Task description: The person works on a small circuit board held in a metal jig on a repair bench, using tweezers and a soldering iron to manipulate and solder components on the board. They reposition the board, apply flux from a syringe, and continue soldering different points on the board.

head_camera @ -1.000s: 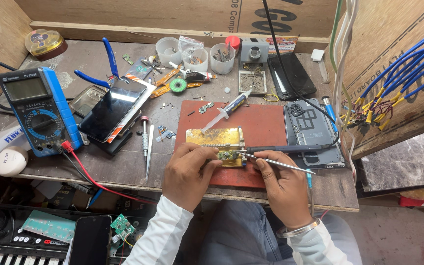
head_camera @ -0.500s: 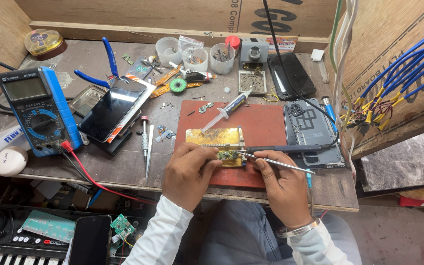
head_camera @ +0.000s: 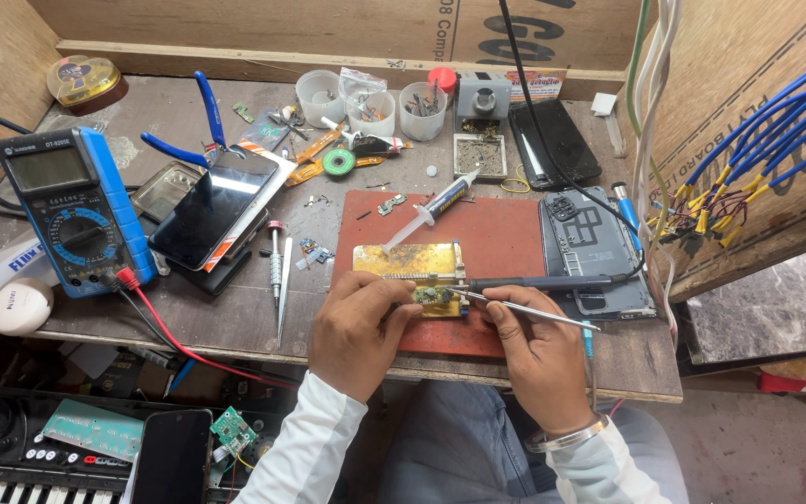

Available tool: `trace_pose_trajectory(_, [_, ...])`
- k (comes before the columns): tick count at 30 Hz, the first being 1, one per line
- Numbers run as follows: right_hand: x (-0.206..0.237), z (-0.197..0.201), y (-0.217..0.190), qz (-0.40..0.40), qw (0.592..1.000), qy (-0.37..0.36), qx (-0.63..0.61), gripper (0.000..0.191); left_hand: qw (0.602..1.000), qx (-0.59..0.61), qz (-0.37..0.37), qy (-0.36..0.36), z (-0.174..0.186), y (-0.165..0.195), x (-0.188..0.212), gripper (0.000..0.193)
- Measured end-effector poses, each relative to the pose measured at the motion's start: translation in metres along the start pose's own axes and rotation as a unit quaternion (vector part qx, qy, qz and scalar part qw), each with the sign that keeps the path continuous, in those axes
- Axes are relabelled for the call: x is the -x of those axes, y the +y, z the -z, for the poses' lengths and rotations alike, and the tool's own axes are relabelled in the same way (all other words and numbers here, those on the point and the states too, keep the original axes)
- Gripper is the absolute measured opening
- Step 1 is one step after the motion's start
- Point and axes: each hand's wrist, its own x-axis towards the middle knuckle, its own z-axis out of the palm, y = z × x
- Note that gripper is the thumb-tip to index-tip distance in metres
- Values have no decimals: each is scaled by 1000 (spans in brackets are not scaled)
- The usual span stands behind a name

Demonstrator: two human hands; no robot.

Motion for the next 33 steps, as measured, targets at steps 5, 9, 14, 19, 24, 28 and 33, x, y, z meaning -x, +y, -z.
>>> trace_pose_trajectory(5, [0, 0, -1, 2, 1000, 1, 4, 20, 1000, -4, 0, -2, 0, 0, 0, 12])
trace_pose_trajectory(9, [0, 0, -2, 5, 1000, -2, 0, 20, 1000, -3, 1, -1, 0, 0, 0, 12])
trace_pose_trajectory(14, [0, 1, -1, 4, 1000, 0, 14, 20, 1000, -1, 0, -1, 1, 1, 0, 12])
trace_pose_trajectory(19, [0, 1, -1, 3, 1000, 5, 18, 19, 1000, 0, -2, -1, 1, 1, -1, 12])
trace_pose_trajectory(24, [1, 1, -1, 2, 1000, 4, 22, 19, 1000, -1, -4, 1, 0, 1, -1, 13])
trace_pose_trajectory(28, [0, 0, -2, -1, 1000, 3, 19, 19, 1000, 2, 2, -2, 0, 1, -1, 13])
trace_pose_trajectory(33, [0, 0, -1, 1, 1000, 1, 22, 18, 1000, 0, 2, -1, 0, 0, 0, 13])
